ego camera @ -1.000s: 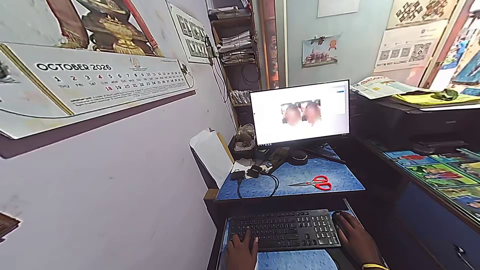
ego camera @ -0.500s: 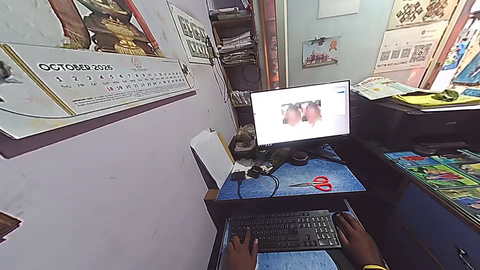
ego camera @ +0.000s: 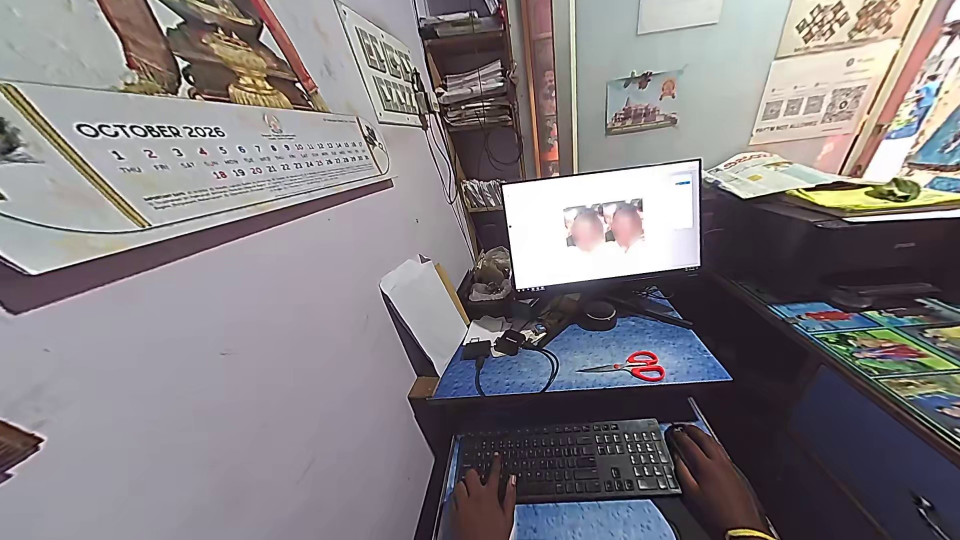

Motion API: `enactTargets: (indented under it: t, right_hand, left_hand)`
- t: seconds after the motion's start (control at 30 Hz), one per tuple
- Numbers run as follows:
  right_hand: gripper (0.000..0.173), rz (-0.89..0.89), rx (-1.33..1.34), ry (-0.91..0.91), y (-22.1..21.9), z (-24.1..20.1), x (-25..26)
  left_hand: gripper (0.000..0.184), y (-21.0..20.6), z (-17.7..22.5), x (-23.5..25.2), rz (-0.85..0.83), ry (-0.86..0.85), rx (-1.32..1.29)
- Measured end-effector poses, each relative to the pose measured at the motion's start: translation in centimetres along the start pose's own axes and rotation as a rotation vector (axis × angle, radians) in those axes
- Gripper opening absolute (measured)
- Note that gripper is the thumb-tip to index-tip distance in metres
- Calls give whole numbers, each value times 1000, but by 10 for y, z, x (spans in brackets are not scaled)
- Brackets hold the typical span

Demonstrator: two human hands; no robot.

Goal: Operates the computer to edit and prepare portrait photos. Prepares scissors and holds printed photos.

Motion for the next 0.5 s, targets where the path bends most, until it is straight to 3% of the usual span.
enactTargets:
  t: [0.5]
  right_hand:
    - [44,39,15,26,0,1,0]
  left_hand:
    - [60,-2,-1,0,32,-5,-6]
Point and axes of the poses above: each hand's wrist, its own x-axis towards the middle knuckle, its own y-axis out of the back of the hand, z = x × y, the point moved 5 cm from there along x, towards the middle knuckle, and after that the axes turned 3 degrees about z, right-handed, at the moved point
